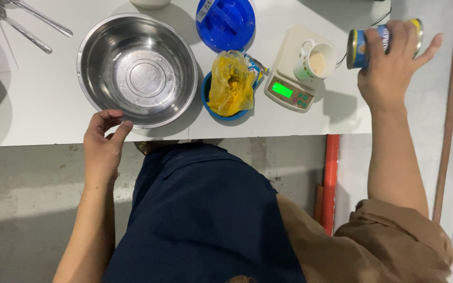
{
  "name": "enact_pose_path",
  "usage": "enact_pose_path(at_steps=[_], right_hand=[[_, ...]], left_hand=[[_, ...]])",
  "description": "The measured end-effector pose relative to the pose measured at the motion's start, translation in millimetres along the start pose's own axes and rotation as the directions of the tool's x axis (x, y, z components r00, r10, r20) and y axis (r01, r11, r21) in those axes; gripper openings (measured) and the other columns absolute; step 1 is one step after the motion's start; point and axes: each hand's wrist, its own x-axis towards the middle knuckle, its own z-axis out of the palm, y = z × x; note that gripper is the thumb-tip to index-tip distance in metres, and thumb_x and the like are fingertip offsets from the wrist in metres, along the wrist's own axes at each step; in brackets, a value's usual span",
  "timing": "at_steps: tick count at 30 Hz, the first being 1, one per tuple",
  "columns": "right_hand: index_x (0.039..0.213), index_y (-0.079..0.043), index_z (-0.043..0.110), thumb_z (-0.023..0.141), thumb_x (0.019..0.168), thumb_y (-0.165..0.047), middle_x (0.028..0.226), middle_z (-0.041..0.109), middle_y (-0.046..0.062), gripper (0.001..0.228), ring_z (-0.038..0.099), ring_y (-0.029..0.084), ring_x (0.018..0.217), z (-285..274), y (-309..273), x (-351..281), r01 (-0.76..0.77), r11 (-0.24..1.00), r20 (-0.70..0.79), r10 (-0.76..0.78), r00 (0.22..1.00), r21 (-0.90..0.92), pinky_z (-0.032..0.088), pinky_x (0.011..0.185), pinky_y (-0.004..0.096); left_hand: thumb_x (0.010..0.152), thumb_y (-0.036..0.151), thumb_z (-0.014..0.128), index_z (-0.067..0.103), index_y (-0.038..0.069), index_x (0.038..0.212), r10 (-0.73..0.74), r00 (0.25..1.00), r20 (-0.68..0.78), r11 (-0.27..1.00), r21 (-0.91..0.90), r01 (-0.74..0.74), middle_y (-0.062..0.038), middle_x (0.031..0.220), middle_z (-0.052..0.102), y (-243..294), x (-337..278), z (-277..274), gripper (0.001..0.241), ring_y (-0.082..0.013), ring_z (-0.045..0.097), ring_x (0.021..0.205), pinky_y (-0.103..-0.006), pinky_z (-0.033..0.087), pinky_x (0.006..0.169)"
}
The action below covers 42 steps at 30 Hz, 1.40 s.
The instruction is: Measuring and mixing ingredients for dough preparation in a kitchen environment.
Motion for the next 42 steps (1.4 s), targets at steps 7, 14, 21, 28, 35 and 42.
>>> enact_pose_path(at_steps=[7,14,21,28,35,42], right_hand=[[0.134,-0.02,0.058,0.069,0.076,0.01,0.143,0.047,0.004,0.066,0.038,0.028,0.147,5.5,-17.4,10.7,-0.008,0.995,-0.021,0.01,1.0,0.099,0.005,0.123,0.071],[0.129,-0.02,0.059,0.072,0.078,0.006,0.139,0.048,0.006,0.058,0.039,0.029,0.148,13.7,-20.7,15.0,0.062,0.99,-0.016,-0.061,0.998,0.127,0.007,0.118,0.073],[0.134,-0.013,0.052,0.079,0.072,0.002,0.142,0.053,0.01,0.069,0.046,0.034,0.146,-4.1,-24.3,19.7,-0.191,0.942,0.08,0.176,0.981,0.277,0.013,0.117,0.076],[0.146,-0.01,0.036,0.093,0.076,-0.008,0.137,0.061,0.01,0.091,0.063,0.026,0.13,-55.4,-70.7,-14.9,-0.56,0.414,0.307,0.534,0.788,0.717,0.05,0.113,0.045],[0.15,-0.006,0.034,0.099,0.079,-0.001,0.157,0.05,0.017,0.096,0.055,0.031,0.146,-100.1,-135.6,-12.1,-0.328,0.419,0.125,0.441,0.889,0.847,0.047,0.128,0.041],[0.159,-0.01,0.016,0.095,0.089,0.006,0.16,0.037,0.014,0.106,0.042,0.026,0.152,-106.5,-125.5,-66.4,-0.272,0.031,0.165,0.728,0.666,0.962,0.039,0.129,0.041]], left_hand=[[0.092,0.008,0.074,0.063,0.005,0.116,-0.003,1.0,-0.008,1.0,0.0,0.003,-0.004,0.114,0.065,0.0,-1.1,-0.5,0.026,-0.0129,0.06,0.111,-0.0272,0.051,0.091],[0.091,0.013,0.078,0.054,0.002,0.129,-0.027,0.993,-0.112,0.997,0.074,0.036,-0.008,0.125,0.058,-39.0,4.0,-6.2,0.046,-0.0175,0.057,0.113,-0.0323,0.05,0.093],[0.093,0.021,0.082,0.03,-0.003,0.156,-0.066,0.929,-0.364,0.979,0.154,0.13,-0.015,0.145,0.042,-123.3,28.1,-31.4,0.085,-0.0232,0.049,0.121,-0.0359,0.05,0.097],[0.086,0.022,0.078,0.028,0.001,0.155,-0.419,0.904,-0.082,0.902,-0.158,0.403,-0.01,0.133,0.054,-130.0,73.1,-34.6,0.088,-0.0206,0.058,0.11,-0.0378,0.05,0.089],[0.095,0.025,0.066,0.05,-0.001,0.138,-0.567,0.761,0.315,0.648,-0.4,0.648,-0.015,0.125,0.066,-149.8,106.4,-28.4,0.053,-0.0263,0.067,0.111,-0.0401,0.058,0.091],[0.103,0.017,0.053,0.048,-0.008,0.136,-0.487,0.732,0.477,0.621,-0.401,0.674,-0.021,0.128,0.066,-155.9,116.8,-27.0,0.042,-0.0312,0.069,0.115,-0.0405,0.057,0.094]])
